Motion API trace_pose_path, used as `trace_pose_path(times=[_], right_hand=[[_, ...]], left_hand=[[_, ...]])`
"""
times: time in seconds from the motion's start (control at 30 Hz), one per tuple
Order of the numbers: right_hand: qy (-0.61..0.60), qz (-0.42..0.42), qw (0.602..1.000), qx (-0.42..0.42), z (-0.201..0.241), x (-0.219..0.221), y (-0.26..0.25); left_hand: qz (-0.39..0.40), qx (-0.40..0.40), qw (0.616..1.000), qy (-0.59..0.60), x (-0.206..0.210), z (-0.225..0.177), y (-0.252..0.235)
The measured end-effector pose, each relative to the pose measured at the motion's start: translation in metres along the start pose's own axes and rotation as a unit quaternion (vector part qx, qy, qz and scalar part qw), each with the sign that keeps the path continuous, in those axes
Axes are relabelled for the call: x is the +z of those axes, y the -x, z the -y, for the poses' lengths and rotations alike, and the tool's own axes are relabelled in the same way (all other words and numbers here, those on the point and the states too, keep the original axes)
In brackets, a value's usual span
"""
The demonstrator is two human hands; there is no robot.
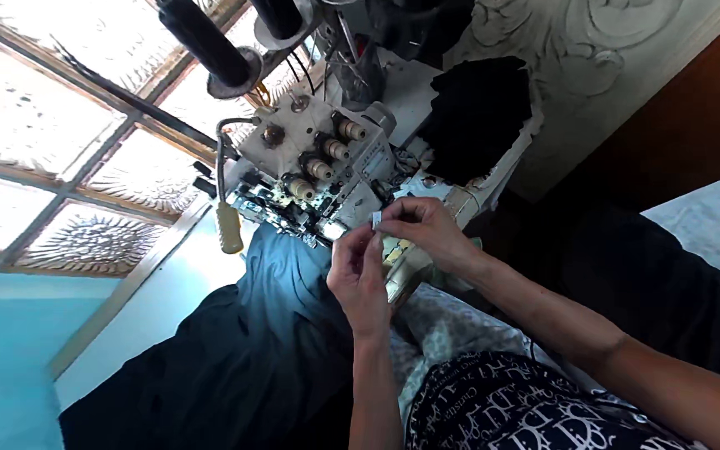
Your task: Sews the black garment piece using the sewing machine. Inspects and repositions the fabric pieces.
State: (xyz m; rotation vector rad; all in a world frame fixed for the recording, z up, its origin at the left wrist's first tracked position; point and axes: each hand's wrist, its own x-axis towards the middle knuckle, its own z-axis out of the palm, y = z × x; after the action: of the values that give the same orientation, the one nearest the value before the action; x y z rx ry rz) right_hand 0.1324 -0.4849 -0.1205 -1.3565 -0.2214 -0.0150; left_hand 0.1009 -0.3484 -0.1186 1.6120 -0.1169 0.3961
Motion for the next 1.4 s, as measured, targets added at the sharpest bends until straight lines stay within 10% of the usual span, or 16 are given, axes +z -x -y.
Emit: trace_pose_path(times=[0.13, 0.7, 1.07, 1.4], right_hand=[[-0.044, 0.019, 0.999, 0.012, 0.001, 0.010, 0.007], [0.013, -0.045, 0.994, -0.103, 0.001, -0.001, 0.012], [-0.133, 0.024, 0.990, 0.041, 0.010, -0.038, 0.012], [-0.142, 0.019, 0.988, 0.053, 0.007, -0.046, 0.013]], left_hand=[[-0.024, -0.069, 0.988, 0.133, 0.000, -0.004, -0.001], [-0.018, -0.017, 0.998, 0.053, 0.006, -0.010, 0.005], [0.218, -0.001, 0.974, 0.057, 0.014, -0.007, -0.039], [0.150, -0.077, 0.982, 0.090, 0.031, -0.006, -0.031]])
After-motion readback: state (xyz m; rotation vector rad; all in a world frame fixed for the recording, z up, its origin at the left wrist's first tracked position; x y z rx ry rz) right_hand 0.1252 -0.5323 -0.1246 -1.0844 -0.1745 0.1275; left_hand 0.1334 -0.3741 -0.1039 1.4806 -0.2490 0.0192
